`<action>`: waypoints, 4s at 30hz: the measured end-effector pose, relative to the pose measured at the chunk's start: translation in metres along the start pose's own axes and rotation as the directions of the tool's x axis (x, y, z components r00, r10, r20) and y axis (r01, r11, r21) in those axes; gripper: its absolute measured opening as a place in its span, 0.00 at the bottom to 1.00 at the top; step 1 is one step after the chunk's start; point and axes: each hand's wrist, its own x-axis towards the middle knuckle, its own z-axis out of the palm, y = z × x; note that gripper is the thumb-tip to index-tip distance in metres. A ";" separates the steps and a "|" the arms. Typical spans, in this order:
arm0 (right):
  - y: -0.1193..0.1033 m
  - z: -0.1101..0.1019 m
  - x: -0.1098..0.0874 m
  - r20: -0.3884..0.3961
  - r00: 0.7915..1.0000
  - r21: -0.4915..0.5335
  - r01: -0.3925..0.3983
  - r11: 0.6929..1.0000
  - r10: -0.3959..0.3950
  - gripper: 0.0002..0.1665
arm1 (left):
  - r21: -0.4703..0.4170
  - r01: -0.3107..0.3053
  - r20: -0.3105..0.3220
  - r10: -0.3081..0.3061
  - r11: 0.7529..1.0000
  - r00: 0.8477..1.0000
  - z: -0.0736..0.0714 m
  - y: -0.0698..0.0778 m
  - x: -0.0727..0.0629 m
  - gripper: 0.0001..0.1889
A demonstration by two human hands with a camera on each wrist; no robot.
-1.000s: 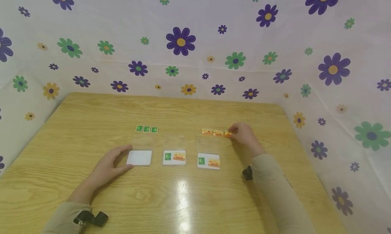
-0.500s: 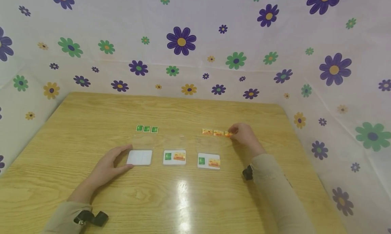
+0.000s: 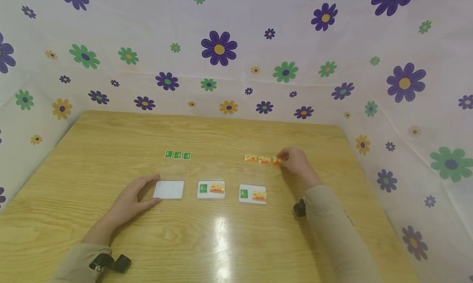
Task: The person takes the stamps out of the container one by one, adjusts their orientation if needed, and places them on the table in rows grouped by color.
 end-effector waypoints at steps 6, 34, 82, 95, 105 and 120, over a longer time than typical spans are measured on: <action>-0.001 0.000 0.000 0.009 1.000 -0.009 -0.006 1.000 0.006 0.14 | -0.004 0.008 0.010 -0.008 1.000 1.000 0.000 0.000 0.000 0.34; -0.018 0.004 -0.005 -0.049 0.998 0.015 0.049 0.999 -0.048 0.16 | -0.078 -0.001 -0.025 -0.001 0.997 1.000 -0.002 0.009 0.006 0.37; -0.136 0.096 -0.008 0.168 0.886 0.139 0.413 0.900 -0.432 0.16 | -0.309 0.134 -0.042 -0.155 0.942 0.987 0.091 0.097 0.031 0.38; -0.153 0.110 -0.007 0.199 0.885 0.109 0.406 0.907 -0.420 0.13 | -0.242 0.132 -0.025 -0.143 0.961 0.989 0.091 0.097 0.030 0.33; -0.157 0.117 -0.006 0.205 0.890 0.079 0.399 0.914 -0.407 0.13 | -0.240 0.123 -0.032 -0.134 0.963 0.990 0.092 0.095 0.030 0.33; -0.160 0.110 -0.005 0.215 0.900 0.089 0.368 0.926 -0.378 0.10 | -0.242 0.122 -0.032 -0.133 0.963 0.991 0.090 0.097 0.030 0.32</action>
